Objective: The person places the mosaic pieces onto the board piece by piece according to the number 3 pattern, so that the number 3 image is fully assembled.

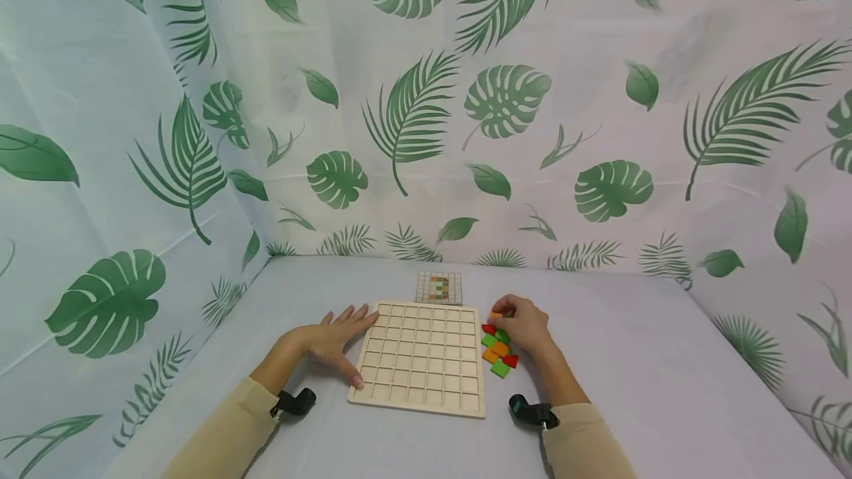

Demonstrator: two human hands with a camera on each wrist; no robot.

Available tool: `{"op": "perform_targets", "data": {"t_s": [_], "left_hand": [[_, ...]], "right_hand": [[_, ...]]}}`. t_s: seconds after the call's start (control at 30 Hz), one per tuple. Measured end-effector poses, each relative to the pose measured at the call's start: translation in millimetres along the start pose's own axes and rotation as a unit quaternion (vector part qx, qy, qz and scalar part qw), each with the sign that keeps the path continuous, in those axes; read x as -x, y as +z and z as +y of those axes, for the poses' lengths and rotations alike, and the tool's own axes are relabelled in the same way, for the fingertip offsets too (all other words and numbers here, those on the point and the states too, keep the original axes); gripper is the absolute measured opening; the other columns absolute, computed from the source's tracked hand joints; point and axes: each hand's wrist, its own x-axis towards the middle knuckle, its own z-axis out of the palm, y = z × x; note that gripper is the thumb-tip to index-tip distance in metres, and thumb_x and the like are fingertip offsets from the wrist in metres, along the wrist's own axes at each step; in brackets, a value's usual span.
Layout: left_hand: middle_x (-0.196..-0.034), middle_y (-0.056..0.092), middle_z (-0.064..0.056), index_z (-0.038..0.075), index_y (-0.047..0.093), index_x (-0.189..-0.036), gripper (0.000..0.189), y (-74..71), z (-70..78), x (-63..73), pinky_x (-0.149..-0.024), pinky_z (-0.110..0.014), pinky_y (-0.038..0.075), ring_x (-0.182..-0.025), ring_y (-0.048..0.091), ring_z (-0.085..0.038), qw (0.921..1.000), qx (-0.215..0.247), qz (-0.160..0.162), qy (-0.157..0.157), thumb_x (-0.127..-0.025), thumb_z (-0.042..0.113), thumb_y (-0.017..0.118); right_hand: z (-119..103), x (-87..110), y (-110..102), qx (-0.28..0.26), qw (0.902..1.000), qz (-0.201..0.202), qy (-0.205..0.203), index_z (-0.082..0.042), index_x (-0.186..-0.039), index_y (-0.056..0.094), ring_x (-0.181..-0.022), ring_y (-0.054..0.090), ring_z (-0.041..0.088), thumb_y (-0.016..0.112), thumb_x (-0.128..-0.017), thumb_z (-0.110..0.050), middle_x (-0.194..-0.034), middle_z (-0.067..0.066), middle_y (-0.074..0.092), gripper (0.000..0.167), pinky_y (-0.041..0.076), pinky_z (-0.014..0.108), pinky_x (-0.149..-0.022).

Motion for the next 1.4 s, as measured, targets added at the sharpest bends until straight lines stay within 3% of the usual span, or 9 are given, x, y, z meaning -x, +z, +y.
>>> {"op": "perform_targets", "data": {"t_s": [0.27, 0.43, 0.57, 0.67, 0.83, 0.97, 1.2, 1.3, 1.4], "left_hand": [[-0.177, -0.001, -0.012, 0.022, 0.008, -0.169, 0.136, 0.7, 1.6, -1.4, -0.127, -0.068, 0.001, -0.163, -0.003, -0.038, 1.0, 0.0, 0.0, -0.002, -0.069, 0.067, 0.088], [-0.177, -0.002, -0.012, 0.021, 0.008, -0.169, 0.137, 1.4, 3.9, -1.3, -0.127, -0.068, 0.002, -0.163, -0.003, -0.038, 1.0, -0.006, -0.001, -0.006, -0.068, 0.067, 0.088], [-0.177, -0.002, -0.012, 0.021, 0.008, -0.169, 0.137, 1.4, 4.4, -0.4, -0.126, -0.068, 0.002, -0.163, -0.004, -0.039, 1.0, -0.008, 0.0, -0.005, -0.068, 0.068, 0.088], [-0.177, -0.003, -0.012, 0.021, 0.007, -0.169, 0.137, 1.7, 4.8, -0.2, -0.127, -0.068, 0.001, -0.163, -0.005, -0.039, 1.0, -0.006, -0.002, -0.004, -0.068, 0.069, 0.087], [-0.177, -0.003, -0.01, 0.022, 0.007, -0.169, 0.138, 1.3, 5.4, -0.2, -0.127, -0.067, -0.001, -0.163, -0.006, -0.037, 0.9999, -0.005, -0.003, -0.012, -0.067, 0.07, 0.087], [-0.177, -0.005, -0.01, 0.023, 0.006, -0.169, 0.139, 2.1, 4.1, -0.8, -0.127, -0.066, -0.002, -0.163, -0.007, -0.037, 0.9999, -0.004, -0.008, -0.012, -0.067, 0.07, 0.087], [-0.177, -0.006, -0.011, 0.023, 0.005, -0.169, 0.14, -1.8, 3.3, 0.7, -0.128, -0.064, -0.001, -0.163, -0.008, -0.037, 0.9998, -0.007, -0.018, 0.002, -0.067, 0.063, 0.092], [-0.177, -0.005, -0.011, 0.023, 0.006, -0.169, 0.14, -2.6, 4.3, 2.0, -0.128, -0.064, -0.001, -0.163, -0.007, -0.037, 0.9998, -0.006, -0.019, -0.001, -0.067, 0.06, 0.093], [-0.177, -0.005, -0.011, 0.022, 0.006, -0.169, 0.14, -1.6, 3.3, 2.5, -0.128, -0.064, 0.0, -0.163, -0.006, -0.037, 0.9998, -0.005, -0.018, -0.004, -0.066, 0.06, 0.093]], "right_hand": [[3.5, -1.8, 0.5, -0.043, 0.9989, 0.019, 0.001, -0.01, -0.115, 0.076, -0.09, 0.056, 0.024, 0.076, -0.097, -0.023, -0.099, 0.008, 0.07, 0.022, 0.046, 0.031, -0.077], [0.4, -1.4, -3.1, -0.11, 0.992, 0.06, 0.015, -0.007, -0.126, 0.073, -0.097, 0.063, 0.022, 0.069, -0.102, -0.025, -0.113, 0.012, 0.07, 0.03, 0.051, 0.023, -0.081], [-8.4, -2.5, -5.4, -0.189, 0.9767, 0.099, 0.027, -0.004, -0.132, 0.069, -0.098, 0.074, 0.018, 0.068, -0.103, -0.027, -0.117, 0.014, 0.068, 0.037, 0.057, 0.015, -0.082], [-17.9, -5.9, -3.8, -0.259, 0.958, 0.12, 0.031, 0.0, -0.13, 0.067, -0.094, 0.078, 0.019, 0.071, -0.101, -0.022, -0.114, 0.017, 0.067, 0.037, 0.061, 0.02, -0.08], [-40.6, -15.0, 9.0, -0.357, 0.9236, 0.134, 0.039, 0.0, -0.124, 0.069, -0.086, 0.079, 0.015, 0.076, -0.097, -0.017, -0.104, 0.009, 0.067, 0.033, 0.063, 0.028, -0.078], [-65.3, -16.9, 22.7, -0.387, 0.9165, 0.101, 0.011, -0.002, -0.122, 0.07, -0.081, 0.079, 0.015, 0.078, -0.095, -0.019, -0.101, 0.005, 0.07, 0.033, 0.064, 0.031, -0.075], [-98.1, -12.6, 45.9, -0.377, 0.9239, -0.004, -0.067, 0.007, -0.12, 0.067, -0.077, 0.076, 0.019, 0.075, -0.097, -0.016, -0.102, 0.01, 0.067, 0.033, 0.064, 0.03, -0.071], [-100.8, -11.2, 53.9, -0.377, 0.9236, -0.033, -0.063, 0.009, -0.121, 0.066, -0.078, 0.077, 0.018, 0.072, -0.099, -0.011, -0.102, 0.013, 0.069, 0.03, 0.064, 0.03, -0.073], [-100.6, -9.1, 59.2, -0.362, 0.9292, -0.05, -0.055, 0.009, -0.125, 0.065, -0.079, 0.076, 0.018, 0.07, -0.1, -0.008, -0.103, 0.015, 0.071, 0.031, 0.065, 0.032, -0.075]]}}
